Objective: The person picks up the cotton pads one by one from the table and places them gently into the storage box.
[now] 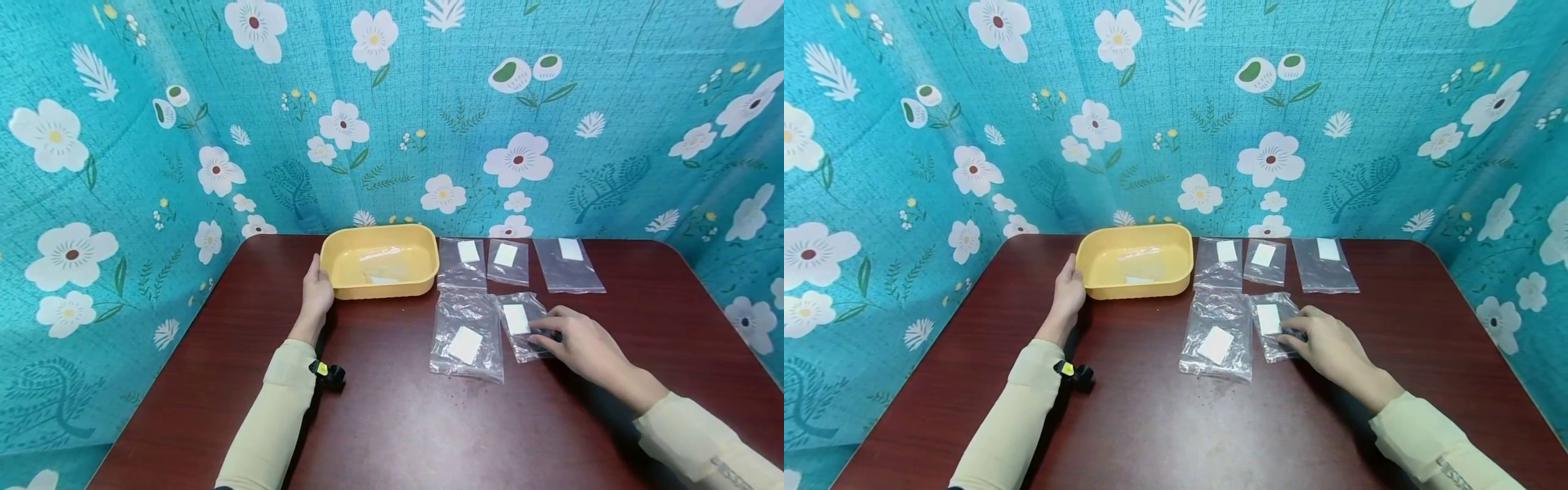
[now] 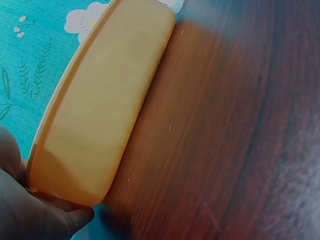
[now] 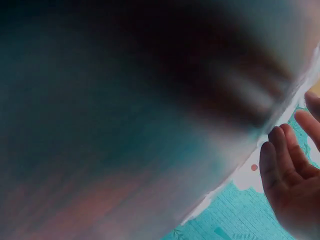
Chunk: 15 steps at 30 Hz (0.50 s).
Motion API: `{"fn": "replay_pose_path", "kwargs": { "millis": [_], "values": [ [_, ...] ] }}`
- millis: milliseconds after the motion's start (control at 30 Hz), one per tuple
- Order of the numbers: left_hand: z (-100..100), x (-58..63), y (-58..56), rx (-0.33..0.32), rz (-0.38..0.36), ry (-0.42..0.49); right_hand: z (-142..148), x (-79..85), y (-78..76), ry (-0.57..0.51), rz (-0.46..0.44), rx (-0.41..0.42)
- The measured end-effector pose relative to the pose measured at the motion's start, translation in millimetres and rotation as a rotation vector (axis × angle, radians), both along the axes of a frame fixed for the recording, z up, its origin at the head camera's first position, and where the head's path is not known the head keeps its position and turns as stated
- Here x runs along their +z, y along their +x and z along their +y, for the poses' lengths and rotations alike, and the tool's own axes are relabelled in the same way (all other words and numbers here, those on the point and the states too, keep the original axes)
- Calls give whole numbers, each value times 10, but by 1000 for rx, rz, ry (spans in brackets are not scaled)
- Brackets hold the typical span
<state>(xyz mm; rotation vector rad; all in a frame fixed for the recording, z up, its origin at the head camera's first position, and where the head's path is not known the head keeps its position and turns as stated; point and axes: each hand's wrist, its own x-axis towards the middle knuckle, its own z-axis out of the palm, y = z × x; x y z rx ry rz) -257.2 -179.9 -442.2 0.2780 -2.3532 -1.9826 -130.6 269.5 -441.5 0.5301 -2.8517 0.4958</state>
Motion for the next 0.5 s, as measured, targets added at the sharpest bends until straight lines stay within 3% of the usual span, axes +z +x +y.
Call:
{"fn": "replay_pose_path", "kwargs": {
  "millis": [333,500],
  "values": [
    [-9,-16,3,-2,-11,-25,50,-26,-6,32,-72,-16],
    [0,-11,7,-5,-9,-28,53,-24,-6,30,-57,0]
  ]
}}
